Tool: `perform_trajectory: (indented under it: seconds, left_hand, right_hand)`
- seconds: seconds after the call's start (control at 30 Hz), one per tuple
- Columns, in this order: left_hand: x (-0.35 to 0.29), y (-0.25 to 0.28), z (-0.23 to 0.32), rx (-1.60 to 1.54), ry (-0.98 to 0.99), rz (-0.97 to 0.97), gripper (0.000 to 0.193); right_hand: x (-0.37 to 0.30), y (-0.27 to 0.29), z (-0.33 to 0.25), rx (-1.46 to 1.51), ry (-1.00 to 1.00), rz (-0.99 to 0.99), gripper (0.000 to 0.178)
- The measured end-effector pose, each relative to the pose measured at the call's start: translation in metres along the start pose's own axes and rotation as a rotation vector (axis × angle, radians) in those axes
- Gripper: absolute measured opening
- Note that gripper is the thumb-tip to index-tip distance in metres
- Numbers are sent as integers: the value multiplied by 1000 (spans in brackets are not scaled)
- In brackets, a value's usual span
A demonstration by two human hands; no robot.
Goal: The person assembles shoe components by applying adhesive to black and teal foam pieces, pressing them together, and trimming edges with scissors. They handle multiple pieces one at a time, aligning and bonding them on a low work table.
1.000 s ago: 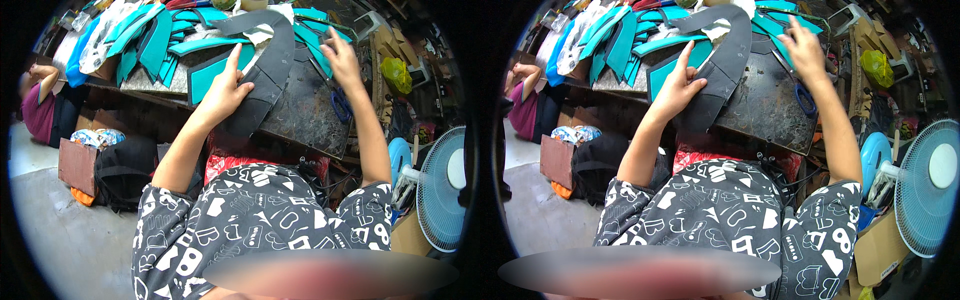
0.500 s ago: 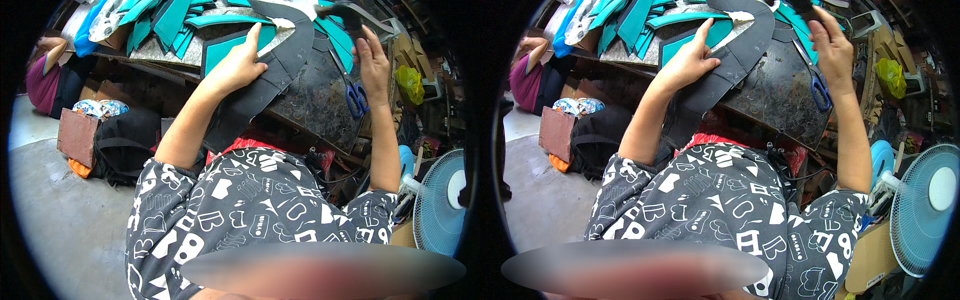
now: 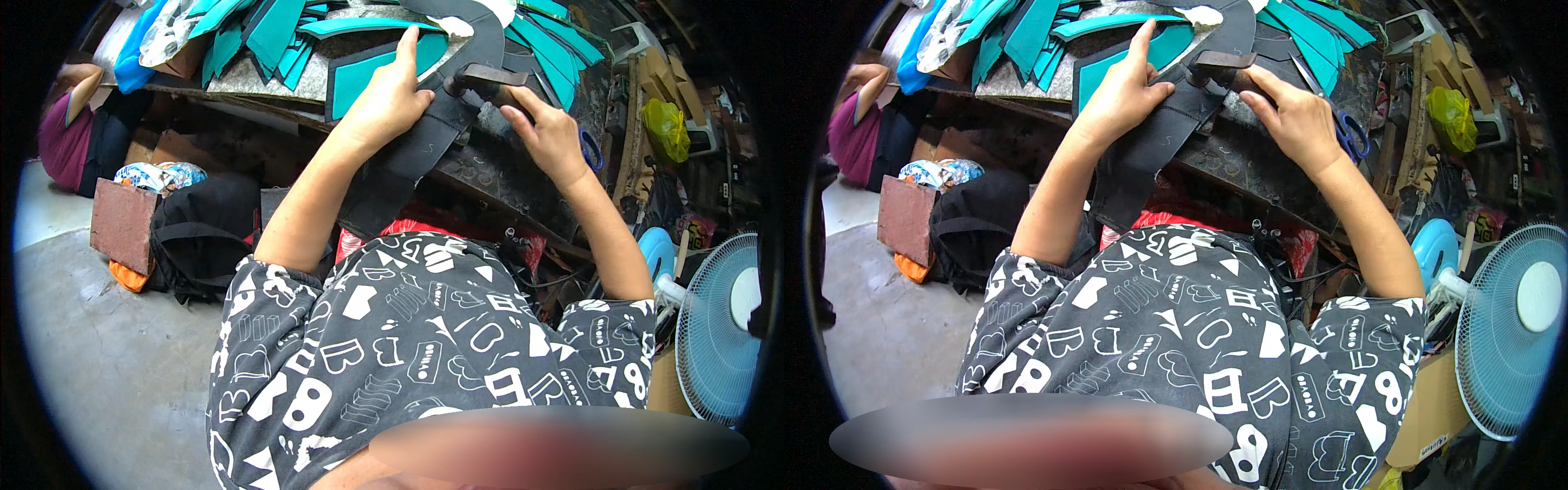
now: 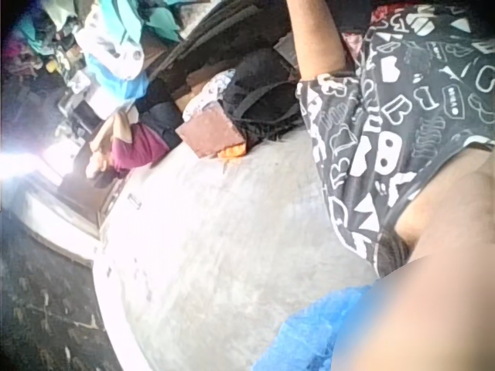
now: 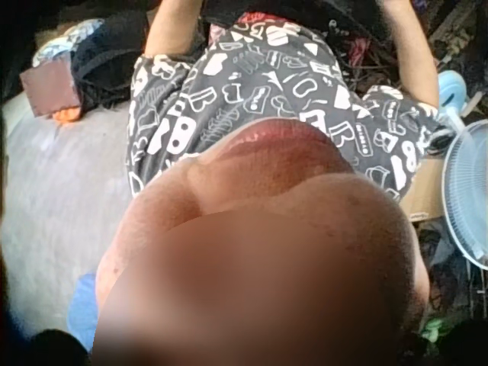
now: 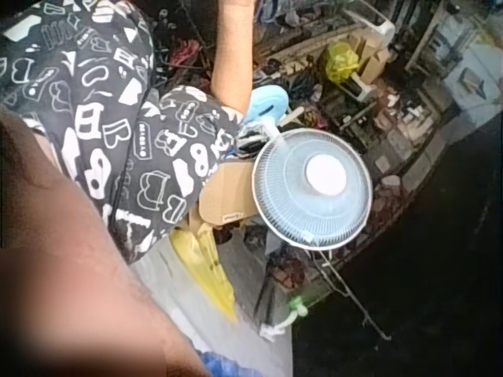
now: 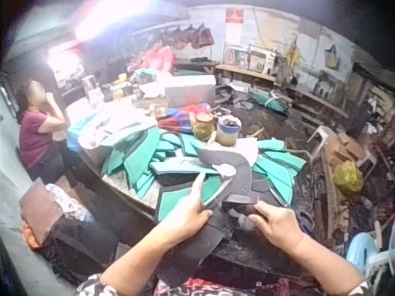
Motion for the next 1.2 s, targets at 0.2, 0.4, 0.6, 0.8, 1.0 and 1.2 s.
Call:
perform_trajectory:
  seconds: [0.2,0.4,0.6,0.8,1.0,1.2]
  left_hand:
    - [2,1,-2,-27,-19,3,90]
    - [2,-2,-4,-23,-28,6,89]
    - [2,-2,-4,-23,-34,-4,88]
    - [2,-2,-1,-63,8,-33,88]
    - [1,0,2,-35,16,-28,93]
    - [0,1,3,-88,-12,-37,99]
  right_hand:
    - [-8,22,19,434,90,165,36]
    - [-18,16,16,62,197,103,34]
    - [-7,26,28,637,23,218,35]
    - [13,3,15,110,89,130,36]
    - [27,29,2,477,65,389,37]
    - [34,11,-5,43,88,145,40]
Point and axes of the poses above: each hand's wrist, its own x-axis towards the middle knuckle, its own y-axis out of the back of the hand, z = x × y, the point moved 7 cm from there along x, towards the middle knuckle, and after that the axes turned 5 degrees about -y, right-handed, at the moved point
